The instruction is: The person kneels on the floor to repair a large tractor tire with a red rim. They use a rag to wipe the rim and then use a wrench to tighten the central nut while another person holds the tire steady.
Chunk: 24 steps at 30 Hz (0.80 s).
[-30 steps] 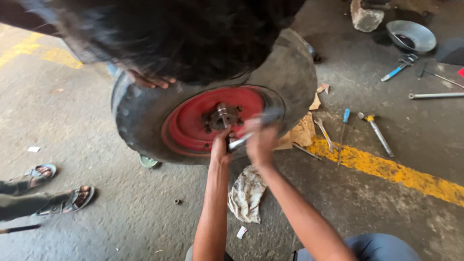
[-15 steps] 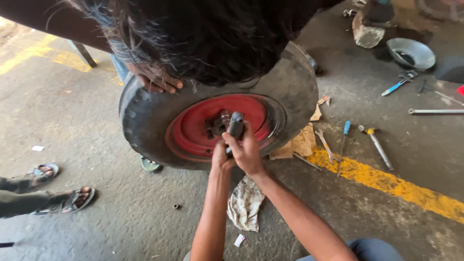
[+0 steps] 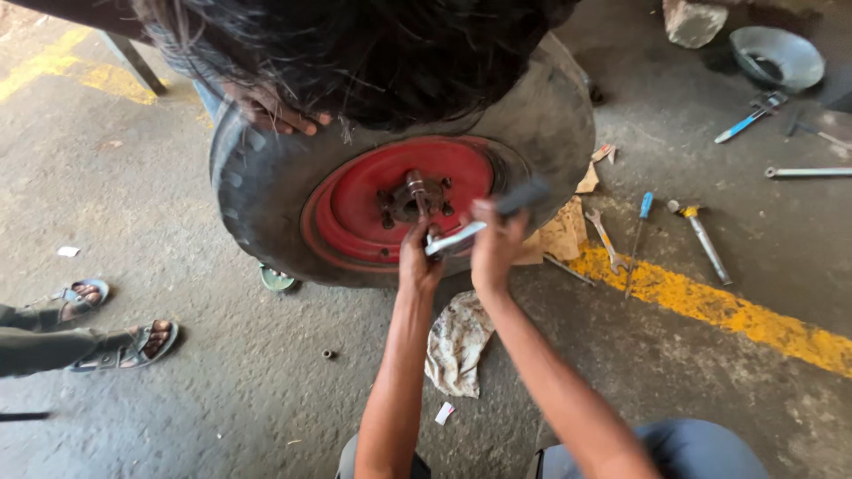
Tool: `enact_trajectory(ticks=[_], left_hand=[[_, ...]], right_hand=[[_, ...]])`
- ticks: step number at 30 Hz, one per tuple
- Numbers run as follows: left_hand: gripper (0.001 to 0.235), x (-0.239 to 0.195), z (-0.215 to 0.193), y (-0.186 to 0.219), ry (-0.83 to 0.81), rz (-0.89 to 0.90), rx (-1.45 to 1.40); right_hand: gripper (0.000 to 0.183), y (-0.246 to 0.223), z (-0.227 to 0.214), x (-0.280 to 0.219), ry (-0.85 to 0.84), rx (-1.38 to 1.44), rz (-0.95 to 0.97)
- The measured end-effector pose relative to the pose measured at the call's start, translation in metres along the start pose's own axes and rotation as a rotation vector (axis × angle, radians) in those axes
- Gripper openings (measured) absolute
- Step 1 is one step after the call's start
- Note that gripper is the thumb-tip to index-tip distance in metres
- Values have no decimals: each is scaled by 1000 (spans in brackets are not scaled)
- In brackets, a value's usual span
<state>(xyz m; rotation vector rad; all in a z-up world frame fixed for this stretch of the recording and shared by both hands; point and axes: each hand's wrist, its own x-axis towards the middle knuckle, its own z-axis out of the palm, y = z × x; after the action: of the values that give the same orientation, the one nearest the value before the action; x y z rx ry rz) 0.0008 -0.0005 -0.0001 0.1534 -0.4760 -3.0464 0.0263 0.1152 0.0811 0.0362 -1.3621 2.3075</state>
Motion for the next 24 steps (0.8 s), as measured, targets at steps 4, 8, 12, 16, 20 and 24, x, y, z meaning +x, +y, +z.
enact_trajectory(ticks=[4, 8, 12, 16, 20, 24], left_hand=[[21, 2, 9, -1, 193, -90, -37], [21, -3, 15, 0, 81, -69, -49], [20, -13, 12, -5, 85, -2, 163], [16, -11, 7, 1, 89, 33, 158], [14, -3, 15, -8, 104, 137, 147], [16, -11, 13, 2, 219, -122, -97]], right_hand=[[48, -41, 31, 5, -514, -459, -479], [32, 9, -34, 28, -72, 141, 46], [28, 86, -106, 41, 141, 550, 649], [25, 79, -76, 38, 319, 340, 286], [30, -2, -11, 10, -161, -98, -208], [37, -16, -6, 3, -453, -277, -227]])
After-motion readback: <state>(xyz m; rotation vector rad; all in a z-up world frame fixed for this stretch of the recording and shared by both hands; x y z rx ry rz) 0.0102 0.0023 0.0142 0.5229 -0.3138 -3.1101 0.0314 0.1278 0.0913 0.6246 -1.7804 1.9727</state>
